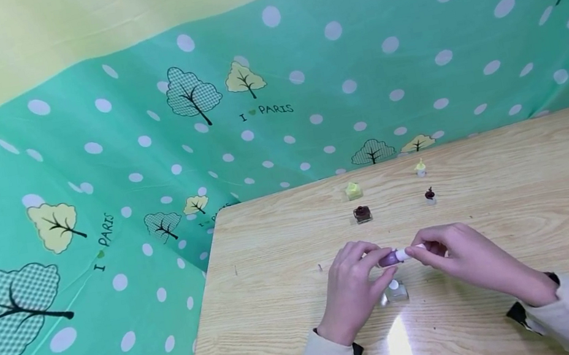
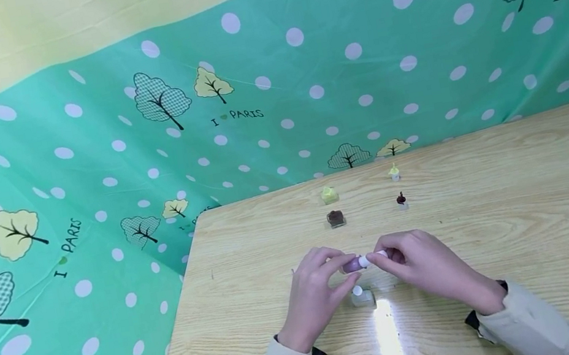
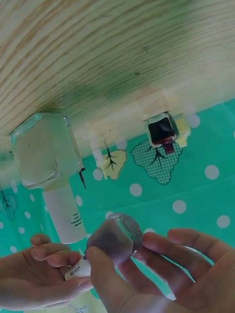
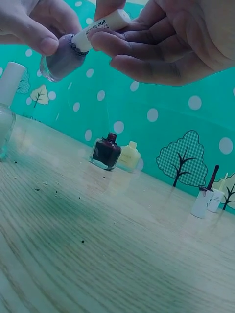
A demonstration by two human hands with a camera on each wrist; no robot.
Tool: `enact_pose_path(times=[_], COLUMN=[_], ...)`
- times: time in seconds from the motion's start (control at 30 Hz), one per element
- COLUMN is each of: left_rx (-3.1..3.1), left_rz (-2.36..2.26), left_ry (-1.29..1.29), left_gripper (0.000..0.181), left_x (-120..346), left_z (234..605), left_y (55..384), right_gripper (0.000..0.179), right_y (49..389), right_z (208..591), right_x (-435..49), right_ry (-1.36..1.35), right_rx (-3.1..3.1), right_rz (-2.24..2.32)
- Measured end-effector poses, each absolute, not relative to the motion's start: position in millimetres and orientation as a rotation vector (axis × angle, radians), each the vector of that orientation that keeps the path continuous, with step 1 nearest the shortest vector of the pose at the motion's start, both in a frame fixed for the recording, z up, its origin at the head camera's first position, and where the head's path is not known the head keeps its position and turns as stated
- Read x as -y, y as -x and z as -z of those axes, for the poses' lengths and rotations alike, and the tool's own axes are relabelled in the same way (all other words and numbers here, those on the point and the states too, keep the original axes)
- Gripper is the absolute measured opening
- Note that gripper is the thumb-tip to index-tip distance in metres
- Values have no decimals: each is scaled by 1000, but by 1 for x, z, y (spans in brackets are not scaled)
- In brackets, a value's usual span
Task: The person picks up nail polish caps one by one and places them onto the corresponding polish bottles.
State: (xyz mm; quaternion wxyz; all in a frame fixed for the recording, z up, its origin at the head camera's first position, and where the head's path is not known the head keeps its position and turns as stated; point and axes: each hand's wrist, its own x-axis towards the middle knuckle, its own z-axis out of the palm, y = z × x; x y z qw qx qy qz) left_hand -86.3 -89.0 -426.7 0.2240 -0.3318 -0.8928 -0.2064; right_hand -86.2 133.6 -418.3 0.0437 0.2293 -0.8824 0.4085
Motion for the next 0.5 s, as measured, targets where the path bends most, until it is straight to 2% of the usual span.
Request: enact_pose_path(times=[0.5], left_rx=[2443], left_rz=[572], left_ry=[917], left_gripper=[20], left_x=[88], left_z=[429], left_y=[90], right_gripper=[9], right_y=[86], right_z=[414], right_x=[-132], right_ry=[-741], right_rx=[2669], right_rz=[-1182])
